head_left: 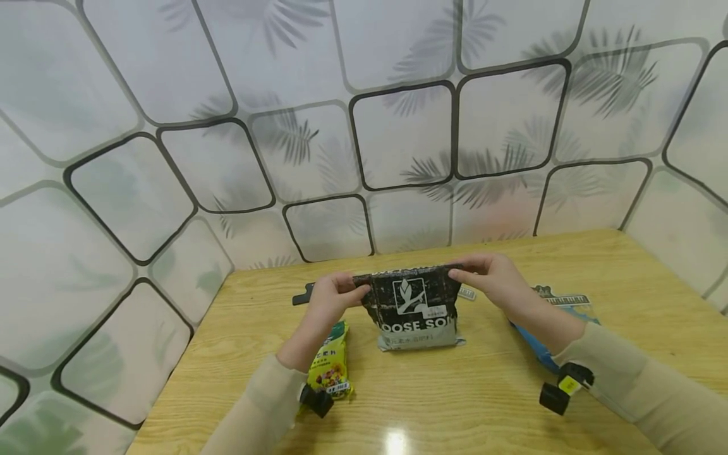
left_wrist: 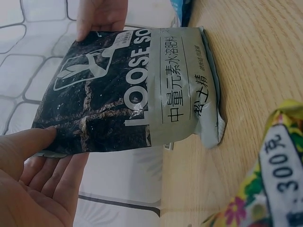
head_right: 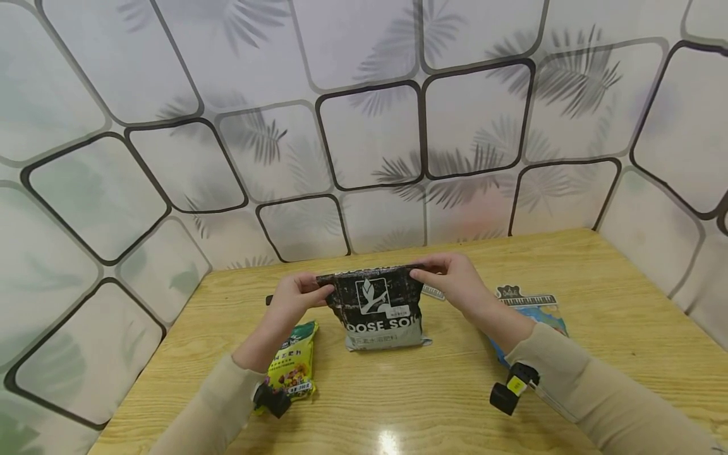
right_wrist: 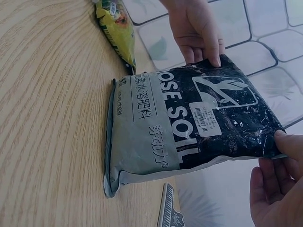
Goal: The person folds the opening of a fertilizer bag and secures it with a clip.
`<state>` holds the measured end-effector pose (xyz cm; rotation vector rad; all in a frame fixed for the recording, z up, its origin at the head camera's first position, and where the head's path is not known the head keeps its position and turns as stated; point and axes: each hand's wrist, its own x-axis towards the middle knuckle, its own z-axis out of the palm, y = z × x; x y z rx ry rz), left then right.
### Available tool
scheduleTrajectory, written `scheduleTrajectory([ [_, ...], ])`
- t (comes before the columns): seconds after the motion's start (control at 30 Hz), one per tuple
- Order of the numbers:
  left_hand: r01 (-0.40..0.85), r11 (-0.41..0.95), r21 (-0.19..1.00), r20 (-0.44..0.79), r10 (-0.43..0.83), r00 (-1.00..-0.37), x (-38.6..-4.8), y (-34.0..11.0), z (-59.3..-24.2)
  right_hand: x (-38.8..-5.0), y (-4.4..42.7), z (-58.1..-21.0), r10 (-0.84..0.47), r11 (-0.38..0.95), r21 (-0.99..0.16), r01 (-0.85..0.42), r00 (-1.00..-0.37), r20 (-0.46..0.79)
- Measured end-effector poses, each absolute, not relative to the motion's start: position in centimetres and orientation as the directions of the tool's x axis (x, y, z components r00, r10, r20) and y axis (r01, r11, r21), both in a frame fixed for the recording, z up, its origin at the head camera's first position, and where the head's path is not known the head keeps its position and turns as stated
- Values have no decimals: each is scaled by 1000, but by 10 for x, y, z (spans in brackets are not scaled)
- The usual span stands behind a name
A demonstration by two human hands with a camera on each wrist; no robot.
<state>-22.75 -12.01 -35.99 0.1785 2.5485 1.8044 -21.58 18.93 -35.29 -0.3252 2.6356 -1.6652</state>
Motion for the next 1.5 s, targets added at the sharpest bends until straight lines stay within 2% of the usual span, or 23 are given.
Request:
scheduleTrajectory([
  [0.93, 192, 363, 912, 158, 122, -980, -226, -120, -366, -217, 189, -355, -153, 379, -909, -173, -981, 123],
  [1.5, 207, 370, 906, 171, 129, -977, -225, -119, -367, -215, 197, -354, -201, 344, -926, -158, -975, 91],
])
